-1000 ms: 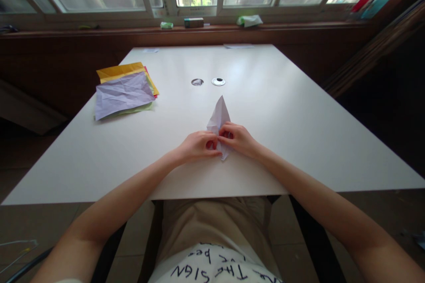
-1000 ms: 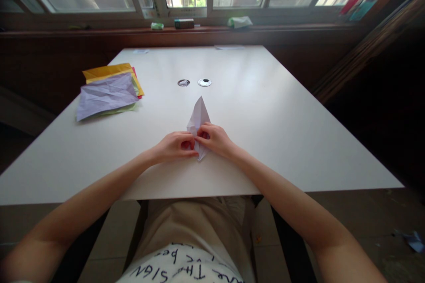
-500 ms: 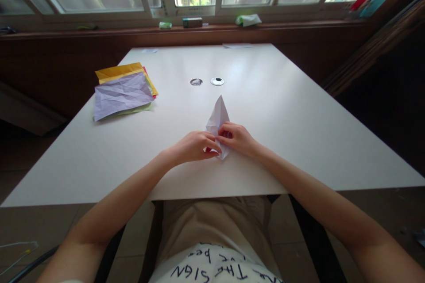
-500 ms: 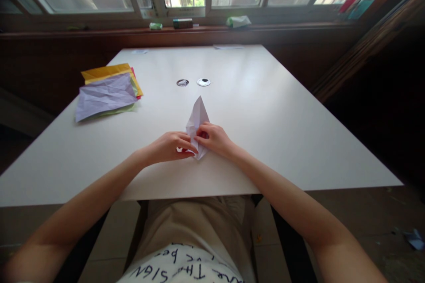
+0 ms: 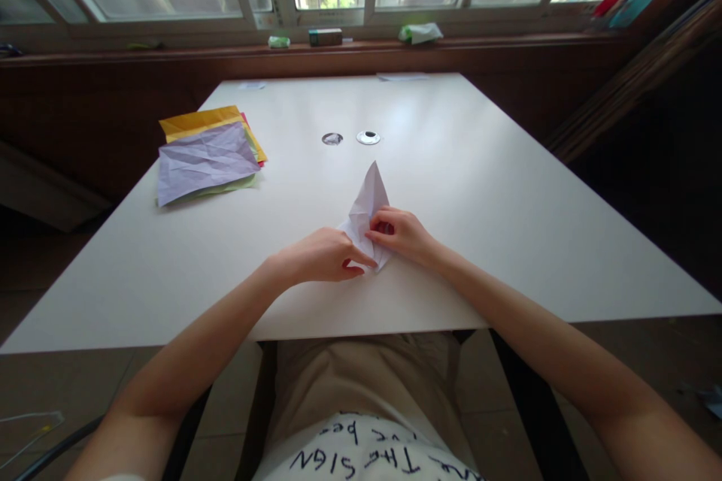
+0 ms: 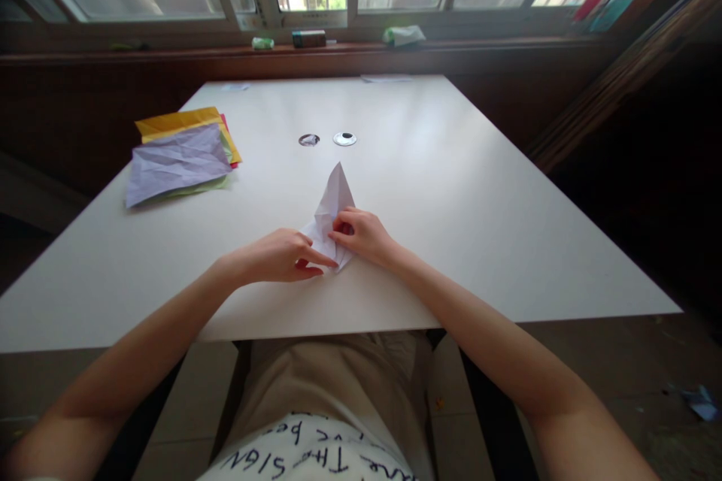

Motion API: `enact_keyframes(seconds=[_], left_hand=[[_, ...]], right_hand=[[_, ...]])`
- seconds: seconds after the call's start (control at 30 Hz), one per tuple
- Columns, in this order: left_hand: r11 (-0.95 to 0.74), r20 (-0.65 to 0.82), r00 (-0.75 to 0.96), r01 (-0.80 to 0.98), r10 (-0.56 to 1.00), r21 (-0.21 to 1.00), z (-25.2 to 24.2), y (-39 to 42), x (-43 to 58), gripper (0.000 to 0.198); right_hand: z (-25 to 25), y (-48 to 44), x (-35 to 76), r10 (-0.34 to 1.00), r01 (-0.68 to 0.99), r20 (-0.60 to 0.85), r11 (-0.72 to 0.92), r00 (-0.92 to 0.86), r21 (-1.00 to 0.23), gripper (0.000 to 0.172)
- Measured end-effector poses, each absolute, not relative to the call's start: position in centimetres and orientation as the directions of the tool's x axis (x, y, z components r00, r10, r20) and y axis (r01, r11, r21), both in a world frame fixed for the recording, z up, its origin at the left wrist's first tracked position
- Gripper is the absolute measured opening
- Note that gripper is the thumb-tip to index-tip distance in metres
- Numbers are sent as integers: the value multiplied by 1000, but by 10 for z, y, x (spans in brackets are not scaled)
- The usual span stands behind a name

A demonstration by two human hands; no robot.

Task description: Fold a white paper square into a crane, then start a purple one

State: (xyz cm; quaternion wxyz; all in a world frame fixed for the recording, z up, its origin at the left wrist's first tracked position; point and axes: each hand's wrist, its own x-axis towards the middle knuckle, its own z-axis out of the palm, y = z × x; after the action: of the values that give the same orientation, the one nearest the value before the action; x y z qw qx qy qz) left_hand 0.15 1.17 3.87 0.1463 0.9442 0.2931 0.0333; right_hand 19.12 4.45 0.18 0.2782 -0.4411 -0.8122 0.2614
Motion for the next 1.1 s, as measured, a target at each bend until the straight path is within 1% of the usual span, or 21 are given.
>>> enact_keyframes(seconds=[0.17,0.3,0.67,0.8,0.97,1.1], left_hand=[[-754,-118,814,574,569,321,47,8,-2,35],[-747,-151,814,577,561,330,50,6,-3,35],[-732,-163,824,559,542,390,51,6,-2,30],[-724,-167,820,564,547,396,52,6,-1,30],[-718,-172,815,571,553,398,52,6,0,29],[-719,-147,812,572,565,394,52,6,-1,28]], right_hand=[[1,44,192,858,564,232,482,-458,-670,11],[2,44,191,858,567,231,483,-459,-667,11],[1,45,191,865,559,239,473,-441,-681,9],[2,45,190,880,561,235,448,-412,-695,7],[3,45,189,890,577,239,437,-388,-690,9],[2,45,191,891,570,237,433,-387,-698,10]])
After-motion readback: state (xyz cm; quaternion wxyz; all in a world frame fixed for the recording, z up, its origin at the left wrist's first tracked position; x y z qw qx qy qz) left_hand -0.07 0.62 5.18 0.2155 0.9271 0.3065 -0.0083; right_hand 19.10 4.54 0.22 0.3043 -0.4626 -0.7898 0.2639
